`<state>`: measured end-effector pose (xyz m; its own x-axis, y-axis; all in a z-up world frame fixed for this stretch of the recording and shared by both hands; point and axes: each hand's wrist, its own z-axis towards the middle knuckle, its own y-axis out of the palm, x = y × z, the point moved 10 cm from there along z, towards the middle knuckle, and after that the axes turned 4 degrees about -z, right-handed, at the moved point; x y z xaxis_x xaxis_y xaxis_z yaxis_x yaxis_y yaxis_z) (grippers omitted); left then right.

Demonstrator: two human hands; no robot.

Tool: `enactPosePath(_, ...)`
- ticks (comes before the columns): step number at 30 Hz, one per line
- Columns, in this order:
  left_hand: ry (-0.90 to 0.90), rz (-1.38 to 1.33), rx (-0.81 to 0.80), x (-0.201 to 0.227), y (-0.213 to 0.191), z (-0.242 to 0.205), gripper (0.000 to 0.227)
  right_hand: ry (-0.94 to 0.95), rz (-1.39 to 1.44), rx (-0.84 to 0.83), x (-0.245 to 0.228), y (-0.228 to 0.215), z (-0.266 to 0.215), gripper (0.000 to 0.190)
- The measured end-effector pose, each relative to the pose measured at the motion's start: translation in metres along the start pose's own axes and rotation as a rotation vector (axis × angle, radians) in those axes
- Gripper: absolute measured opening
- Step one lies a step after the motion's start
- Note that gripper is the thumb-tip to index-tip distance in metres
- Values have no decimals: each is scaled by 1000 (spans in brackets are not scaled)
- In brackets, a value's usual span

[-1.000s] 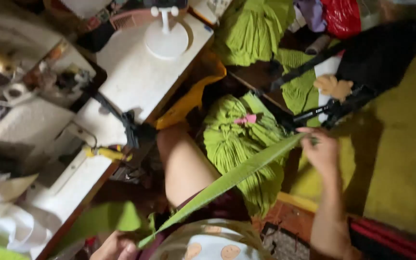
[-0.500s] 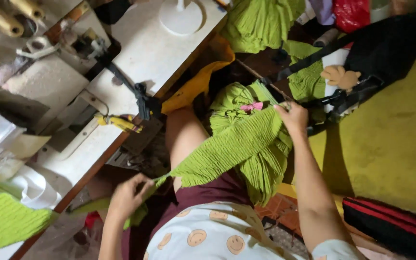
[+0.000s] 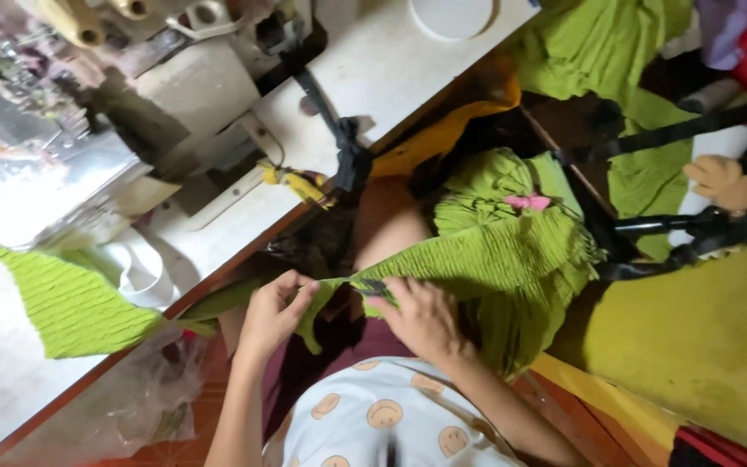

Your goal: Trimming excess material and folding green textured fabric at a sewing workstation.

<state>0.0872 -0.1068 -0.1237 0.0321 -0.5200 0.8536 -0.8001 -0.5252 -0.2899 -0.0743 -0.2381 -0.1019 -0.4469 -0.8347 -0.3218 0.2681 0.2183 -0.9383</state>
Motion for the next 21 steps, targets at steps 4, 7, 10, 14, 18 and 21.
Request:
enactPosePath(4,64,-34,-18,15,-1,-5,14,-25,-238,6,-26,-11,10,36)
enactPosePath(7,80,-3,-27,20,0,-11,13,-56,-290,53,-35,-13,14,39)
enactPosePath(10,123,54,-28,37,-7,-20,14,-57,-247,65,-37,-24,19,37)
enactPosePath(14,116,173,-165,49,15,-32,20,167,652,-231,2,2,9,44)
enactPosePath(18,395,17,-438,100,75,-55,13,178,1260,-478,10,10,-22,41)
enactPosePath(21,471,313,-662,91,91,-60,43,-32,1053,-339,52,-55,-32,10)
